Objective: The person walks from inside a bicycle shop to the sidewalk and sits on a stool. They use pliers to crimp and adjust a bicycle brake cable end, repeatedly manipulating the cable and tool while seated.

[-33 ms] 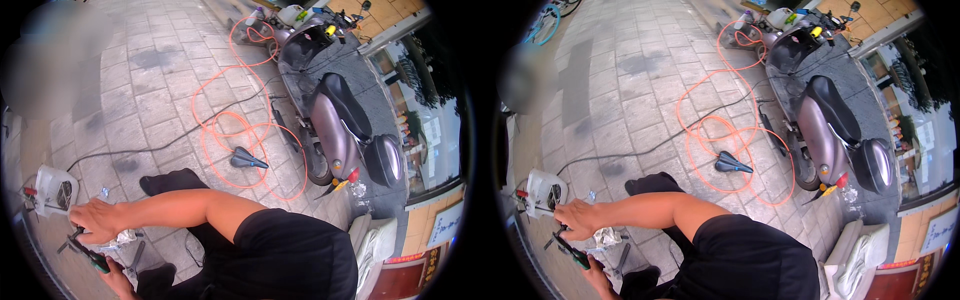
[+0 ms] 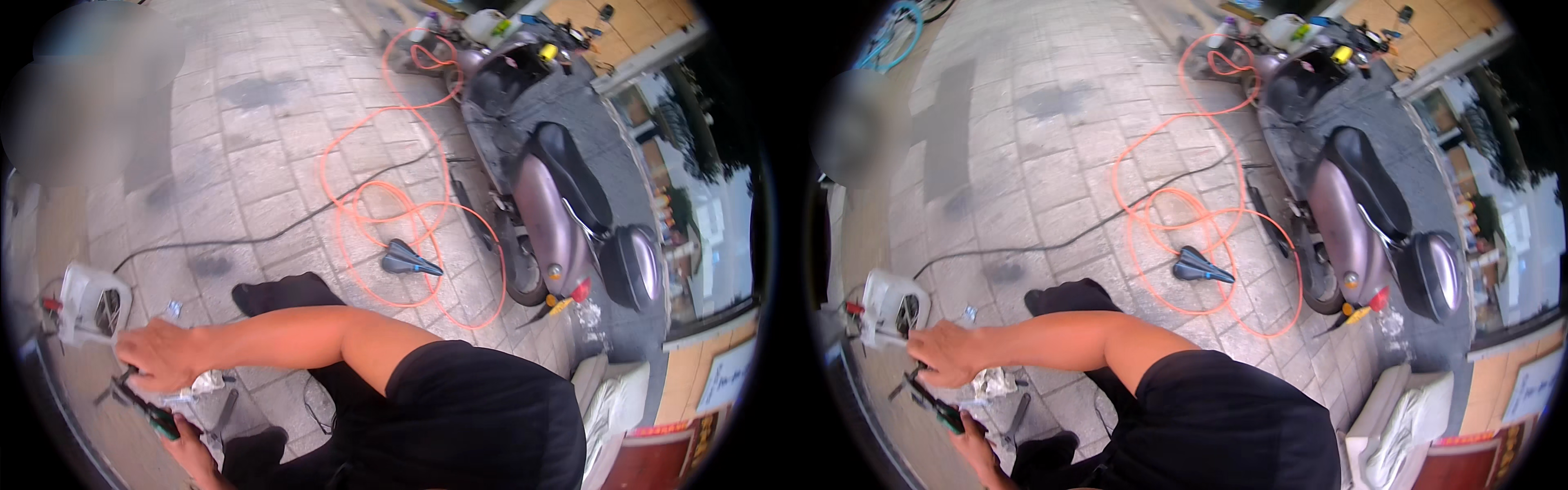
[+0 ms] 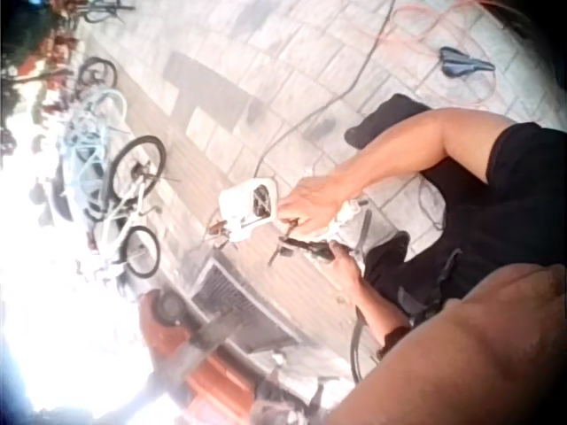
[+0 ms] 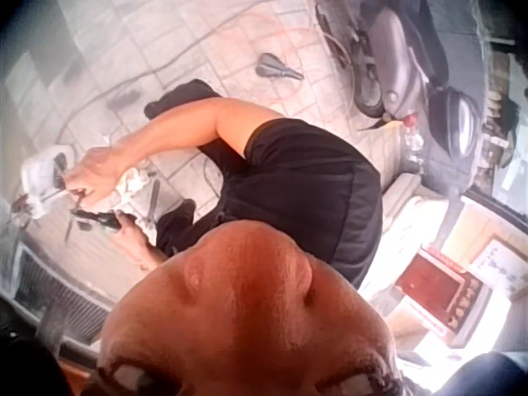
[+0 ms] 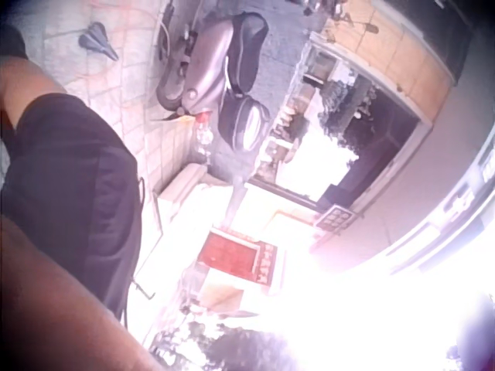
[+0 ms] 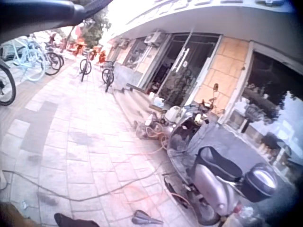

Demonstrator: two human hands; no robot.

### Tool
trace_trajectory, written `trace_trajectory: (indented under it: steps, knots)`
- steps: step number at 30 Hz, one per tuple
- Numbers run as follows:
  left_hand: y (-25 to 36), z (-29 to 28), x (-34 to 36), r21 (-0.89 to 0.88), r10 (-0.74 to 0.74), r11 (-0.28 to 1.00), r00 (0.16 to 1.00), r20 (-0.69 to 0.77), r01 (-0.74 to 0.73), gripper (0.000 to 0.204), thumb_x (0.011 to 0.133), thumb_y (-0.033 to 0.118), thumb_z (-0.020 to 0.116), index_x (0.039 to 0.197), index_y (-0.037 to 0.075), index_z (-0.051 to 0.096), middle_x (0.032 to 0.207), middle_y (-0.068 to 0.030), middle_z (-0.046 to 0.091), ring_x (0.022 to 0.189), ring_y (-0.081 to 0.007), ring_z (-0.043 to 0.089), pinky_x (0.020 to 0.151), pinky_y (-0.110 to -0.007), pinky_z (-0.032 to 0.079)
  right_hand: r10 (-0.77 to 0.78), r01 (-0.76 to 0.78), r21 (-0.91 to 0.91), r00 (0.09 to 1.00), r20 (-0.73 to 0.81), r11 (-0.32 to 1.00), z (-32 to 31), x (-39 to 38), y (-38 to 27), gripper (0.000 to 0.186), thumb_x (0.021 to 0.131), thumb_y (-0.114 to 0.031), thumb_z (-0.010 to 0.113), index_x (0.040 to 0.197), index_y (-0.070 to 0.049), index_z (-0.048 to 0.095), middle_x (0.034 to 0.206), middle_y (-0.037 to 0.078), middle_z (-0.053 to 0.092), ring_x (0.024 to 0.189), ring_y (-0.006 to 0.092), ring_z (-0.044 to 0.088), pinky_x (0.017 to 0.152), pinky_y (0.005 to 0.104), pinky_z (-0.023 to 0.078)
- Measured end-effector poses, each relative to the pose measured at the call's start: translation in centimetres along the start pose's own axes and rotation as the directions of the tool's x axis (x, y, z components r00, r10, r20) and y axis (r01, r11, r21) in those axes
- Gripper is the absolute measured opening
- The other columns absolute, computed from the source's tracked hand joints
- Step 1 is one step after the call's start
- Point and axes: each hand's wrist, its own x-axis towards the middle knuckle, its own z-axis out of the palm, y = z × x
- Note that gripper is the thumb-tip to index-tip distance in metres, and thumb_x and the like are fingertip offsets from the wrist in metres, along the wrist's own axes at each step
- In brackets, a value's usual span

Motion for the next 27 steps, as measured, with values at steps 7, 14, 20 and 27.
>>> trace_trajectory:
  steps: [7,14,20,27]
  knots:
    - [4.2,1.8,-0.3,0.17,0.027,0.985,0.997,-0.075,-0.014,0.023,0.099,0.013,0.063,0.118,0.001,0.059,0.083,-0.0031,0.059,0.068,-0.0125,0.055,0.062,-0.033,0.048,0.504,-0.632,0.131,0.711,0.491,0.764,-2.0,2.6,1.7,0.044,0.103,-0.04,0.059,0.082,-0.003,0.067,0.071,0.012,0.065,0.068,0.0254,0.065,0.065,0.0425,0.053]
    - [5.3,-1.7,-3.3,0.08,0.072,0.995,0.98,-0.186,-0.058,0.024,0.096,0.014,0.066,0.117,0.002,0.061,0.096,-0.0132,0.066,0.093,-0.0242,0.065,0.085,-0.039,0.051,-0.103,0.104,-0.001,0.98,0.168,0.995,2.1,2.9,-2.5,0.041,0.102,-0.039,0.062,0.09,0.0,0.067,0.085,0.014,0.069,0.075,0.0331,0.07,0.066,0.0432,0.054]
    - [5.5,-0.8,-4.5,0.058,0.018,0.998,0.987,-0.16,-0.008,0.028,0.097,0.017,0.065,0.121,0.002,0.061,0.099,-0.0155,0.066,0.095,-0.0279,0.065,0.087,-0.04,0.051,0.463,-0.662,0.196,0.676,0.573,0.724,2.2,2.5,-0.8,0.055,0.107,-0.045,0.051,0.092,0.005,0.069,0.069,0.009,0.066,0.065,0.0155,0.064,0.059,0.0335,0.05]
    - [4.0,-1.5,-4.1,0.119,0.039,0.993,0.971,-0.235,-0.011,0.024,0.096,0.014,0.065,0.117,0.003,0.061,0.1,-0.0182,0.065,0.095,-0.031,0.066,0.086,-0.042,0.052,-0.065,0.052,0.05,0.948,0.31,0.997,2.7,2.7,-2.7,0.043,0.104,-0.039,0.06,0.089,0.001,0.07,0.084,0.014,0.07,0.076,0.0263,0.068,0.065,0.0372,0.053]
